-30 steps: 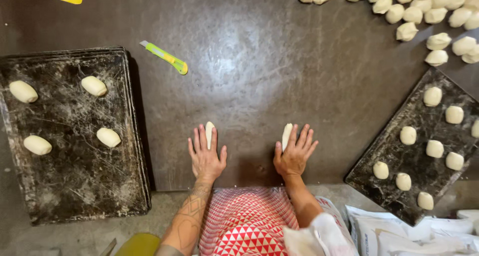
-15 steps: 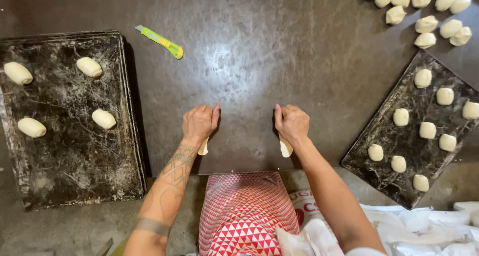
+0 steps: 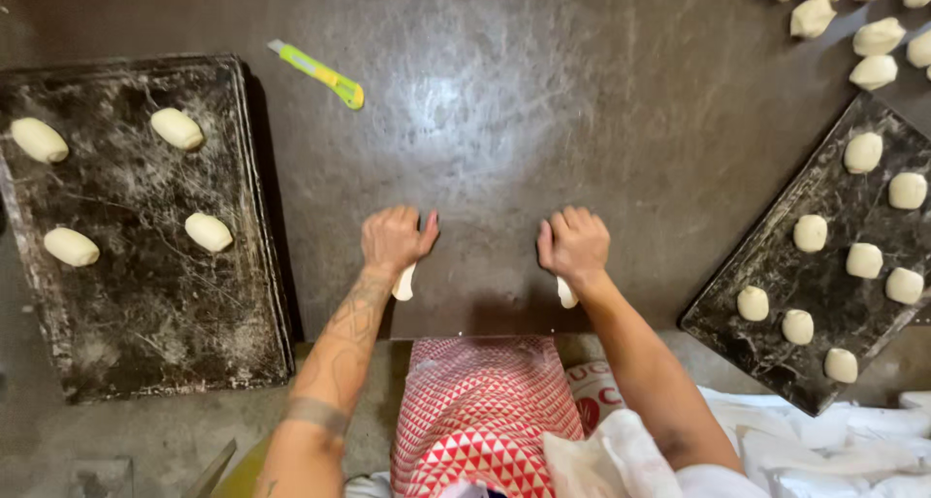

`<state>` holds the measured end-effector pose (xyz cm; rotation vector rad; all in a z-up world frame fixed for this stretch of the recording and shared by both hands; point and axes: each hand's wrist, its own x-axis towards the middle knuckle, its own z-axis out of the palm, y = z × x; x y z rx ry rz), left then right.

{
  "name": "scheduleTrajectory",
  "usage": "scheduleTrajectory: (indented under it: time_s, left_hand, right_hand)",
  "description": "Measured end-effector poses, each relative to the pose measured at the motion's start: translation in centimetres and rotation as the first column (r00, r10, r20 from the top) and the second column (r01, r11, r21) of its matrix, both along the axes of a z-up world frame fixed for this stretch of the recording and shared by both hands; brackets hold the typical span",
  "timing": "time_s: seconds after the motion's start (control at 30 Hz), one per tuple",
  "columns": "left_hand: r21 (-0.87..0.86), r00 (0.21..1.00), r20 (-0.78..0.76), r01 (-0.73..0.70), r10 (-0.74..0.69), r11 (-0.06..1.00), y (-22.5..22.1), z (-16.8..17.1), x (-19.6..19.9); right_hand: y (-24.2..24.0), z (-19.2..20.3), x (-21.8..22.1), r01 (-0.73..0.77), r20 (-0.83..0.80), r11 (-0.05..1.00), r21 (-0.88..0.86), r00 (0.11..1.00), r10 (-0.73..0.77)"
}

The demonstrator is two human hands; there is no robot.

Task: The person rolls small dough portions into cylinders by hand and places them onto a metal baking tray before applying a yellow liquid to each one using a brush.

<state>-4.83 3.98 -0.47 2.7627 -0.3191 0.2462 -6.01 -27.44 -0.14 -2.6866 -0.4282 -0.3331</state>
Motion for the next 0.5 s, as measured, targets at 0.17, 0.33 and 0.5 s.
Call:
scheduleTrajectory:
  time_s: [0.17,0.33,0.5]
  left_hand:
    - [0.032,0.988,0.143,0.046,-0.050,0.998,-0.4,1.2,-0.2]
    - [-0.008,0.997,-0.054,0.062,-0.063,0.998,0.2,1.7,-1.3]
    - [0.060,0.987,0.109,0.112,-0.118,0.992,0.1,1.4,0.1]
  right_hand:
    - [0.3,0.4,-0.9,0.043,0.002,0.999,-0.009,0.999,-0.043]
    - [0.1,1.3,-2.2,0.229,-0.301,0.973,-0.034,0.926,-0.228]
    - [1.3,2.6,-1.4,0.115,0.062,0.992,0.053,0.991,-0.119]
